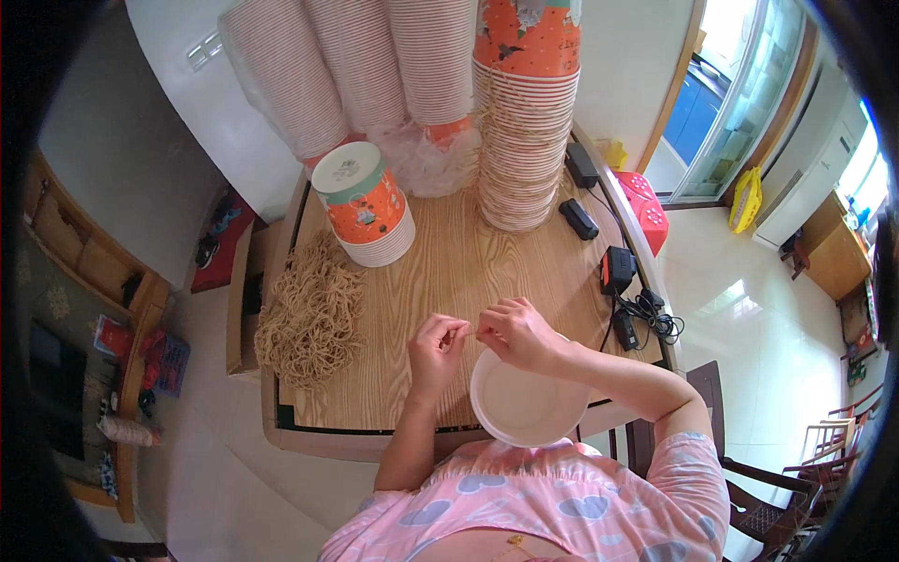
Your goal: Threading a piece of string through pre-punched holes in paper cups and stacking them.
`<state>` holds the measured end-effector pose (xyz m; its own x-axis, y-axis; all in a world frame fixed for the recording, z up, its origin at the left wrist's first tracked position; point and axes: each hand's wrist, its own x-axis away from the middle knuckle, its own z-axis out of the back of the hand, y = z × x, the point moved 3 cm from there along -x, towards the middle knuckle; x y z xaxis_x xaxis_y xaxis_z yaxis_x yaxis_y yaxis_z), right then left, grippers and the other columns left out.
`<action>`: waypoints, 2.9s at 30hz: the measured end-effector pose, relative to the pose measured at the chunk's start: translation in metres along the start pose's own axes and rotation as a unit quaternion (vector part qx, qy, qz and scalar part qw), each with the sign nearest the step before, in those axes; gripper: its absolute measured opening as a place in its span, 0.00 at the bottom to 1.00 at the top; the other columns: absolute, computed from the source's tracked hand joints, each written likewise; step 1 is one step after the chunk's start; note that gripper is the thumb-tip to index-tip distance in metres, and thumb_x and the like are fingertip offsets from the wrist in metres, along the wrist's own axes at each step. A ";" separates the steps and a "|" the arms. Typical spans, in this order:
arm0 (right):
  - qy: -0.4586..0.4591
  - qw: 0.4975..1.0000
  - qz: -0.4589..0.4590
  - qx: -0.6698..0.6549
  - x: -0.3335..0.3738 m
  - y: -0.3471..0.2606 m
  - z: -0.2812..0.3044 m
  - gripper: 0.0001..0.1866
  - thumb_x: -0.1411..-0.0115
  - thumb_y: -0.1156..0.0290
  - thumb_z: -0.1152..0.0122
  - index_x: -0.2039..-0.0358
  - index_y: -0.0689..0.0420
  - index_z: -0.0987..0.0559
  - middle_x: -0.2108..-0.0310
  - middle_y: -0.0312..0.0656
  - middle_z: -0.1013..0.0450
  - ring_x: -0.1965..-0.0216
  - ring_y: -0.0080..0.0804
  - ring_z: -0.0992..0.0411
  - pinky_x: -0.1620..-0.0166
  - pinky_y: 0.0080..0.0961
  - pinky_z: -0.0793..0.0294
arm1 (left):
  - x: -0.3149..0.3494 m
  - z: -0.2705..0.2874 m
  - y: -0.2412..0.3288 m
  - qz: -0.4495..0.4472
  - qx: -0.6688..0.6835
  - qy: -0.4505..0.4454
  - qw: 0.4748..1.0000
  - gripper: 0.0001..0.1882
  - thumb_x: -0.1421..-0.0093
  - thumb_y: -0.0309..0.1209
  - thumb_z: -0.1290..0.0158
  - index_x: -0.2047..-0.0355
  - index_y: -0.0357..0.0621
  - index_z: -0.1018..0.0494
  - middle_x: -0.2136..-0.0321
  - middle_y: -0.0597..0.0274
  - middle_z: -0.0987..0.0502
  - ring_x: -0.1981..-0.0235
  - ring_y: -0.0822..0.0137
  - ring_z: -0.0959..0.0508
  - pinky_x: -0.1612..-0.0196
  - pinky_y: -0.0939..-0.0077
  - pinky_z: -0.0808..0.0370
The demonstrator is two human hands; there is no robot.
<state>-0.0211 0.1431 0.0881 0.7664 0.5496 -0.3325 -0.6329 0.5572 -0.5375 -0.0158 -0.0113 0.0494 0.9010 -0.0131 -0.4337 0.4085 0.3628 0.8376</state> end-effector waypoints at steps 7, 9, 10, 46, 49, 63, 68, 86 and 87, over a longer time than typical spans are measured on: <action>0.000 1.000 0.005 0.009 -0.002 0.005 0.000 0.06 0.49 0.71 0.43 0.76 0.59 0.29 0.76 0.44 0.30 0.66 0.43 0.31 0.62 0.38 0.35 | -0.004 -0.012 -0.006 -0.001 -0.011 -0.007 1.000 0.03 0.47 0.25 0.44 0.75 0.38 0.26 0.78 0.61 0.27 0.80 0.70 0.29 0.76 0.78 0.32; 0.007 1.000 -0.017 0.005 -0.003 0.010 0.001 0.05 0.49 0.71 0.42 0.75 0.59 0.27 0.76 0.46 0.29 0.69 0.44 0.29 0.64 0.39 0.33 | -0.007 -0.017 -0.008 -0.006 -0.020 -0.003 1.000 0.03 0.47 0.25 0.44 0.75 0.38 0.26 0.78 0.61 0.27 0.80 0.71 0.29 0.76 0.78 0.32; 0.005 1.000 -0.013 0.006 -0.003 0.011 0.000 0.05 0.49 0.71 0.42 0.75 0.59 0.27 0.76 0.46 0.29 0.69 0.44 0.29 0.64 0.39 0.33 | -0.009 -0.019 -0.009 -0.010 -0.030 0.000 0.999 0.03 0.47 0.24 0.44 0.75 0.38 0.26 0.79 0.61 0.27 0.80 0.71 0.29 0.76 0.79 0.32; -0.056 0.703 -0.432 -0.562 0.014 0.092 -0.039 0.12 0.39 0.61 0.45 0.70 0.58 0.24 0.76 0.32 0.28 0.78 0.17 0.31 0.76 0.15 0.32 | -0.018 -0.055 -0.045 0.101 -0.037 -0.019 0.994 0.05 0.50 0.31 0.43 0.75 0.45 0.23 0.74 0.60 0.25 0.73 0.59 0.23 0.70 0.66 0.26; -0.082 0.731 -0.452 -0.505 0.008 0.086 -0.032 0.13 0.40 0.61 0.43 0.73 0.57 0.24 0.78 0.30 0.29 0.79 0.16 0.33 0.78 0.15 0.35 | -0.018 -0.051 -0.039 0.068 -0.068 -0.004 0.995 0.04 0.51 0.31 0.43 0.75 0.46 0.23 0.75 0.61 0.26 0.73 0.58 0.24 0.70 0.64 0.27; -0.124 0.736 -0.428 -0.510 0.001 0.076 -0.016 0.04 0.43 0.72 0.42 0.71 0.59 0.25 0.77 0.34 0.28 0.77 0.20 0.31 0.75 0.14 0.32 | -0.017 -0.034 -0.016 0.011 -0.069 0.002 0.998 0.03 0.51 0.29 0.46 0.78 0.45 0.25 0.76 0.61 0.27 0.72 0.58 0.25 0.69 0.64 0.28; -0.172 0.725 -0.411 -0.525 0.015 0.073 -0.022 0.04 0.42 0.72 0.43 0.69 0.59 0.25 0.77 0.32 0.29 0.78 0.17 0.31 0.77 0.12 0.32 | -0.016 -0.033 -0.035 0.060 -0.060 0.063 0.994 0.04 0.50 0.29 0.45 0.79 0.44 0.26 0.77 0.63 0.27 0.75 0.58 0.25 0.71 0.64 0.28; -0.029 0.921 -0.209 -0.326 0.020 0.015 0.039 0.03 0.47 0.77 0.40 0.72 0.62 0.25 0.74 0.32 0.28 0.70 0.17 0.32 0.64 0.16 0.34 | -0.015 0.004 0.027 0.030 0.150 -0.128 0.980 0.19 0.48 0.22 0.43 0.54 0.46 0.28 0.73 0.68 0.25 0.76 0.78 0.30 0.71 0.83 0.30; -0.022 0.919 -0.213 -0.331 0.022 0.013 0.038 0.03 0.47 0.77 0.40 0.72 0.62 0.25 0.74 0.32 0.28 0.70 0.17 0.32 0.64 0.16 0.34 | -0.016 0.004 0.034 0.031 0.148 -0.137 0.979 0.19 0.48 0.22 0.43 0.54 0.46 0.28 0.73 0.68 0.25 0.76 0.78 0.30 0.71 0.83 0.30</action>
<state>-0.0171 0.1865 0.1034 0.9145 0.4026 0.0404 -0.0608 0.2355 -0.9700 -0.0157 -0.0024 0.0861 0.9141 -0.2630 -0.3085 0.3406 0.0858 0.9363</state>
